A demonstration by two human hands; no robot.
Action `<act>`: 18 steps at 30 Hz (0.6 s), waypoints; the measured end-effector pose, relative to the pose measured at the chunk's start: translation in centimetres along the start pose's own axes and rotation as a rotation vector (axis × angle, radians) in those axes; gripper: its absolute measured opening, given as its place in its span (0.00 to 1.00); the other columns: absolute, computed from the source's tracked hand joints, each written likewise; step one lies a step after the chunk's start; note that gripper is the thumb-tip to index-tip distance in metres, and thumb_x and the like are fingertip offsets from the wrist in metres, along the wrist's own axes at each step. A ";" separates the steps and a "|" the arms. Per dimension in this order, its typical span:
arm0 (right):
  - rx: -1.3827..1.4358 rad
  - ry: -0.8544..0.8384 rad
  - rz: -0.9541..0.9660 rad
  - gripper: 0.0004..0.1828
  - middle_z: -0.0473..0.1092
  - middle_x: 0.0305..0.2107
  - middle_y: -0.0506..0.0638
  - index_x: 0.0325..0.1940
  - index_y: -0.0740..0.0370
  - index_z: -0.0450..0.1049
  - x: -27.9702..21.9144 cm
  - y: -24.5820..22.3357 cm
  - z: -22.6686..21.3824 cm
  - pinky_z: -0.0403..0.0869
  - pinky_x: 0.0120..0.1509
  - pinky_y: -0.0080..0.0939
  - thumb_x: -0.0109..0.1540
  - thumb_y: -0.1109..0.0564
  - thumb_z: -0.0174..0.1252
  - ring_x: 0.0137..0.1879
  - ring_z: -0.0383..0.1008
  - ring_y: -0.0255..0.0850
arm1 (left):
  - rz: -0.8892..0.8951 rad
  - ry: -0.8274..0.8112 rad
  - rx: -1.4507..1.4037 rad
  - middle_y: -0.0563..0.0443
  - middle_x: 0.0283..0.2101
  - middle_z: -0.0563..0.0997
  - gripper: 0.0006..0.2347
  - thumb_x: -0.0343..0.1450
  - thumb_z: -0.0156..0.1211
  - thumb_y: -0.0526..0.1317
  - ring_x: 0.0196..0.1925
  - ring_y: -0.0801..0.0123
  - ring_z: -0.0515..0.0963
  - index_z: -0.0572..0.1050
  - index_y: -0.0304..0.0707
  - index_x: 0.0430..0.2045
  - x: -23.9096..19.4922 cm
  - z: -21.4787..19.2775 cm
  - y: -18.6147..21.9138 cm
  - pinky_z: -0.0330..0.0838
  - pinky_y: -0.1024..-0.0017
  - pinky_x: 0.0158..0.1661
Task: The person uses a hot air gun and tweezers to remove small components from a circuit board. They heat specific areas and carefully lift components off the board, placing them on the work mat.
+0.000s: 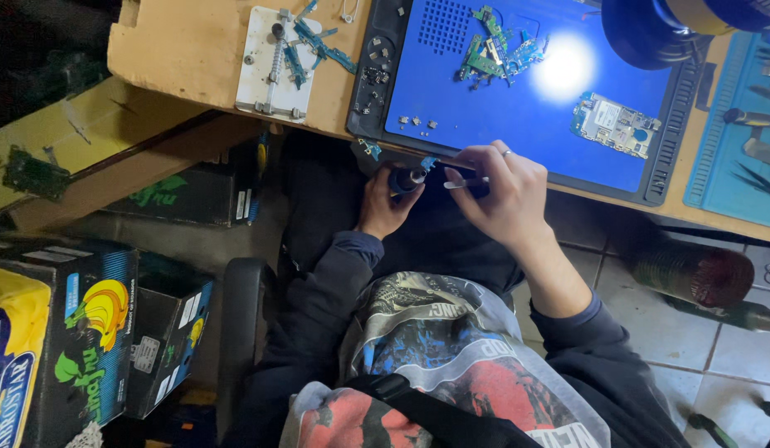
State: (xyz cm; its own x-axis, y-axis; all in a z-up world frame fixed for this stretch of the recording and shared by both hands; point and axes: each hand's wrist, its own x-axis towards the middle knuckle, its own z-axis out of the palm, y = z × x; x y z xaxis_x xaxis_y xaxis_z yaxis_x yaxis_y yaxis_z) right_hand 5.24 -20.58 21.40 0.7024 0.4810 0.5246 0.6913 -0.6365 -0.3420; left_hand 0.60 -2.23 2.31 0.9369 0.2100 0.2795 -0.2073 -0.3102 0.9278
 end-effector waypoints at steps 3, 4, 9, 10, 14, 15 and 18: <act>0.048 0.028 0.059 0.09 0.66 0.25 0.44 0.45 0.52 0.79 -0.6 0.1 -1.5 0.74 0.36 0.43 0.62 0.52 0.68 0.28 0.74 0.47 | -0.016 -0.002 -0.006 0.33 0.36 0.81 0.21 0.66 0.73 0.49 0.43 0.37 0.82 0.74 0.34 0.43 -0.2 0.1 -0.3 0.79 0.53 0.40; 0.079 0.051 0.089 0.09 0.67 0.27 0.44 0.46 0.53 0.80 -0.8 0.1 -2.2 0.75 0.38 0.42 0.62 0.56 0.67 0.30 0.75 0.47 | -0.042 -0.009 -0.003 0.33 0.36 0.81 0.21 0.66 0.72 0.49 0.43 0.37 0.82 0.74 0.34 0.43 -0.4 0.2 -0.4 0.79 0.52 0.41; 0.276 0.100 0.185 0.08 0.70 0.33 0.53 0.46 0.61 0.84 -1.3 0.1 -5.8 0.74 0.48 0.46 0.68 0.61 0.59 0.38 0.76 0.52 | -0.073 -0.003 -0.001 0.32 0.36 0.81 0.22 0.65 0.73 0.50 0.44 0.36 0.82 0.73 0.36 0.44 -0.3 0.6 -0.6 0.79 0.50 0.41; 0.351 0.106 0.228 0.12 0.71 0.35 0.55 0.48 0.65 0.84 -1.5 0.4 -6.3 0.73 0.50 0.47 0.71 0.60 0.54 0.41 0.75 0.53 | -0.079 0.003 0.015 0.32 0.37 0.82 0.22 0.64 0.74 0.50 0.43 0.36 0.82 0.74 0.36 0.44 -0.3 0.5 -0.3 0.79 0.49 0.41; 0.405 0.162 0.262 0.22 0.71 0.37 0.58 0.49 0.68 0.82 -2.0 0.0 -6.7 0.70 0.57 0.47 0.75 0.54 0.43 0.46 0.73 0.52 | -0.107 -0.012 0.000 0.32 0.37 0.82 0.23 0.64 0.74 0.52 0.44 0.35 0.82 0.74 0.36 0.44 -0.2 0.8 -0.2 0.79 0.48 0.41; 0.394 0.177 0.258 0.25 0.66 0.36 0.57 0.47 0.67 0.82 -2.5 0.2 -6.4 0.67 0.58 0.46 0.75 0.51 0.40 0.45 0.68 0.48 | -0.090 -0.007 -0.017 0.31 0.37 0.81 0.23 0.64 0.74 0.51 0.44 0.34 0.82 0.74 0.35 0.43 -0.2 0.8 -0.2 0.79 0.48 0.41; 0.492 0.299 0.310 0.30 0.63 0.34 0.57 0.41 0.69 0.80 -4.0 1.4 -4.9 0.66 0.46 0.39 0.75 0.45 0.39 0.38 0.65 0.41 | -0.059 0.002 -0.017 0.30 0.36 0.81 0.23 0.64 0.74 0.50 0.43 0.33 0.82 0.74 0.33 0.42 -0.4 1.1 -0.9 0.79 0.48 0.41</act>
